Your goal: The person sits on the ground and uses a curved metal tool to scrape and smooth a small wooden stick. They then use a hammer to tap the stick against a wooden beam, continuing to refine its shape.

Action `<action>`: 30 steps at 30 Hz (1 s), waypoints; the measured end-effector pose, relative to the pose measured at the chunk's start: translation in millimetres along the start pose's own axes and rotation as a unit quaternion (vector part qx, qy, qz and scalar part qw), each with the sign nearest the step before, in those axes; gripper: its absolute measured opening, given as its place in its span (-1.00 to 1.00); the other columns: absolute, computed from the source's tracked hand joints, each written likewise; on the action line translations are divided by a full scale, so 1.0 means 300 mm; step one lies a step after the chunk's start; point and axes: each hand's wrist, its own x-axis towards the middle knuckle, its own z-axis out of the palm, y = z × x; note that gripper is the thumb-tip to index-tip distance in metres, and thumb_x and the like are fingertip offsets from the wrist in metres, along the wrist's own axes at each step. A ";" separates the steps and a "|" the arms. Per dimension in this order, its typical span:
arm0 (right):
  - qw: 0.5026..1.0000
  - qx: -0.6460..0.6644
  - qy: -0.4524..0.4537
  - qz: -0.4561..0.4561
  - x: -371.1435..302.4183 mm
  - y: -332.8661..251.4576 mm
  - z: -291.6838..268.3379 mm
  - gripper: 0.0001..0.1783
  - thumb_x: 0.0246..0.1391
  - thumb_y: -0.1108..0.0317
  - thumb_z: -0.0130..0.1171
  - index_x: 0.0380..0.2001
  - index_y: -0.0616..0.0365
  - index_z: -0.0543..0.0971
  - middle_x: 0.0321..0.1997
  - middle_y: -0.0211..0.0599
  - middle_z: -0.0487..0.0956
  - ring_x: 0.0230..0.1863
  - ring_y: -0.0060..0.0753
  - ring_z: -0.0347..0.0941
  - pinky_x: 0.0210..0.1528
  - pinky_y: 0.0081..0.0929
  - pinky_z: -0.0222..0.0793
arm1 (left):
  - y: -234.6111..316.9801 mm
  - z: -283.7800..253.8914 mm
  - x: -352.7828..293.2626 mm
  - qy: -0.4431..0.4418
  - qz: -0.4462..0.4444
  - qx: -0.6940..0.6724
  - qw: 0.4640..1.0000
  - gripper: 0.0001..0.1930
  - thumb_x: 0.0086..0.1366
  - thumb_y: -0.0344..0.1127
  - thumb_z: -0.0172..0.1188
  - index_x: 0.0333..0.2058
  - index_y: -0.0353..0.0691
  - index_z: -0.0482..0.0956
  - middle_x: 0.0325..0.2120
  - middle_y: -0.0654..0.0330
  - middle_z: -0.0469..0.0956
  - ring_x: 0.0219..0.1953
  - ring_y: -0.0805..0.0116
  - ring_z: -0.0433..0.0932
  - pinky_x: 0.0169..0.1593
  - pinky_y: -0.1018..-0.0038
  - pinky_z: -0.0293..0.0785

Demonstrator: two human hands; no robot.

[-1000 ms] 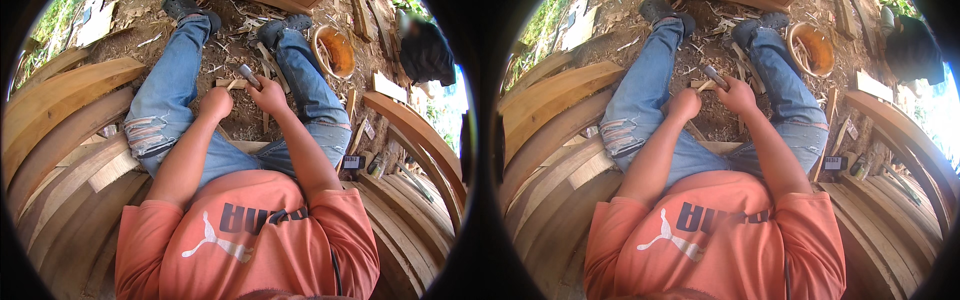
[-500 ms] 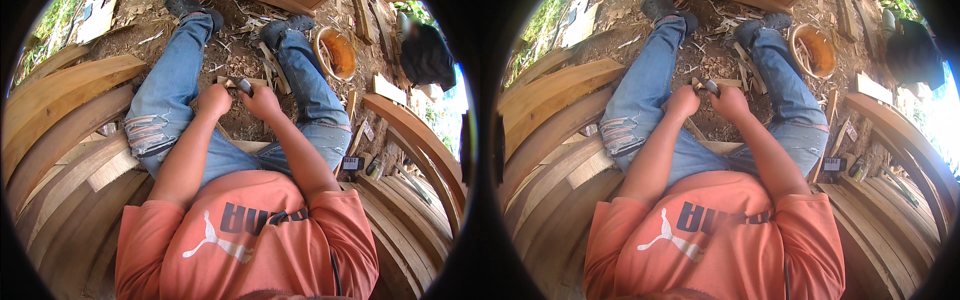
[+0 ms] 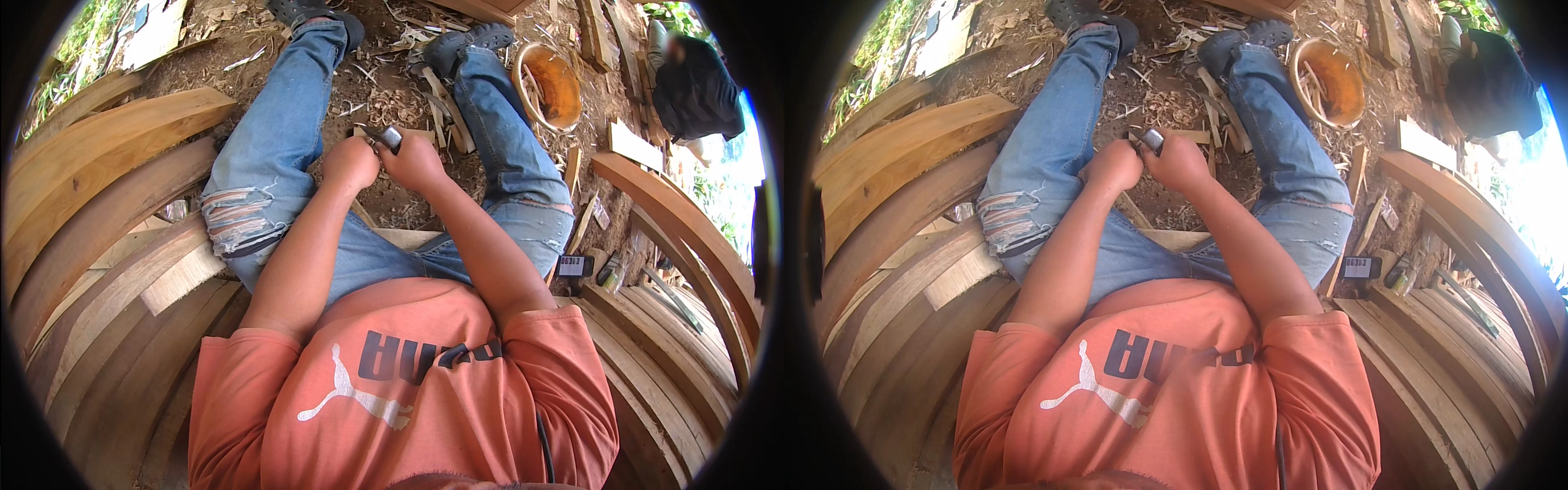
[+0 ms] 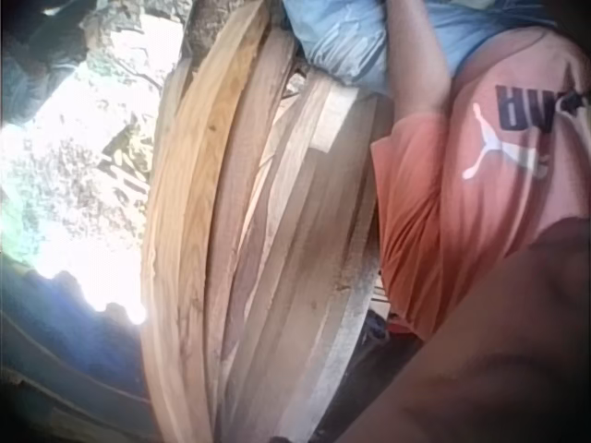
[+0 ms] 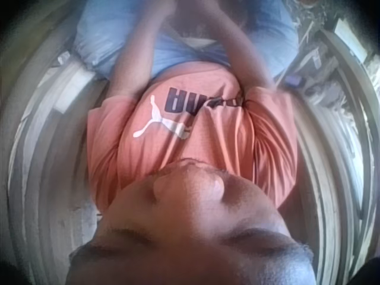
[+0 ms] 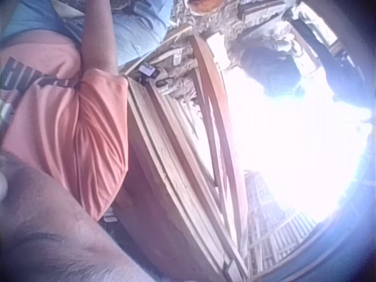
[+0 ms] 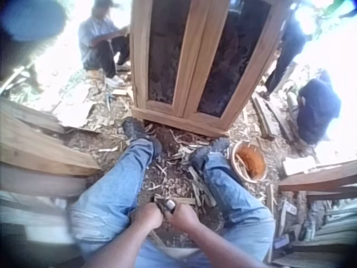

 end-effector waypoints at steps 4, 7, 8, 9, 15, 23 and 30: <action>1.000 0.007 0.000 -0.003 0.001 -0.002 0.012 -0.53 0.23 -0.02 0.32 0.05 0.06 0.72 -0.21 0.14 0.74 -0.12 0.26 0.68 -0.04 0.06 0.58 | 0.004 0.002 -0.007 0.002 0.005 0.005 1.000 -0.73 0.34 -0.29 0.15 -0.17 -0.25 0.79 -0.14 -0.13 0.76 -0.04 -0.16 0.74 0.00 0.01 0.66; 1.000 -0.007 -0.011 0.006 0.007 0.005 0.019 -0.52 0.25 -0.04 0.31 0.08 0.03 0.71 -0.18 0.14 0.74 -0.10 0.27 0.68 -0.03 0.06 0.58 | 0.001 -0.002 -0.005 0.002 0.009 0.004 1.000 -0.73 0.33 -0.30 0.15 -0.19 -0.26 0.80 -0.14 -0.14 0.76 -0.04 -0.16 0.74 0.00 0.01 0.67; 1.000 -0.015 -0.014 0.010 0.008 0.007 0.022 -0.52 0.26 -0.04 0.30 0.09 0.03 0.71 -0.17 0.14 0.74 -0.09 0.27 0.67 -0.02 0.06 0.58 | 0.001 -0.002 -0.004 0.002 0.015 0.011 1.000 -0.73 0.33 -0.31 0.15 -0.19 -0.26 0.80 -0.14 -0.14 0.76 -0.05 -0.16 0.74 0.00 0.01 0.67; 1.000 -0.017 -0.017 0.009 0.007 0.003 0.020 -0.53 0.27 -0.03 0.29 0.09 0.02 0.71 -0.17 0.14 0.74 -0.09 0.28 0.67 -0.02 0.07 0.58 | 0.002 -0.002 -0.005 0.002 0.022 0.017 1.000 -0.74 0.32 -0.31 0.15 -0.20 -0.26 0.80 -0.14 -0.14 0.76 -0.05 -0.16 0.74 0.00 0.01 0.67; 0.999 -0.034 -0.034 0.002 0.015 -0.001 0.022 -0.61 0.30 0.06 0.26 0.07 0.01 0.68 -0.18 0.15 0.73 -0.11 0.29 0.66 -0.05 0.11 0.56 | 0.014 0.002 -0.023 0.012 0.025 0.029 0.999 -0.74 0.31 -0.32 0.14 -0.24 -0.29 0.80 -0.16 -0.19 0.75 -0.08 -0.20 0.74 -0.02 -0.01 0.66; 0.997 -0.062 -0.017 0.033 0.164 0.229 0.182 -0.58 0.29 0.10 0.27 0.10 0.08 0.66 -0.21 0.19 0.73 -0.15 0.27 0.69 -0.08 0.08 0.59 | 0.000 0.029 -0.002 0.037 0.024 -0.001 0.999 -0.76 0.35 -0.31 0.16 -0.25 -0.29 0.78 -0.19 -0.17 0.75 -0.10 -0.20 0.74 -0.04 -0.02 0.66; 0.989 -0.080 -0.077 0.097 0.137 0.195 0.113 -0.55 0.23 0.18 0.33 0.13 0.13 0.65 -0.13 0.15 0.74 -0.06 0.24 0.68 -0.03 0.05 0.58 | -0.026 0.047 0.012 0.050 0.016 0.011 0.999 -0.75 0.38 -0.25 0.19 -0.23 -0.29 0.75 -0.22 -0.16 0.75 -0.12 -0.20 0.73 -0.04 -0.02 0.65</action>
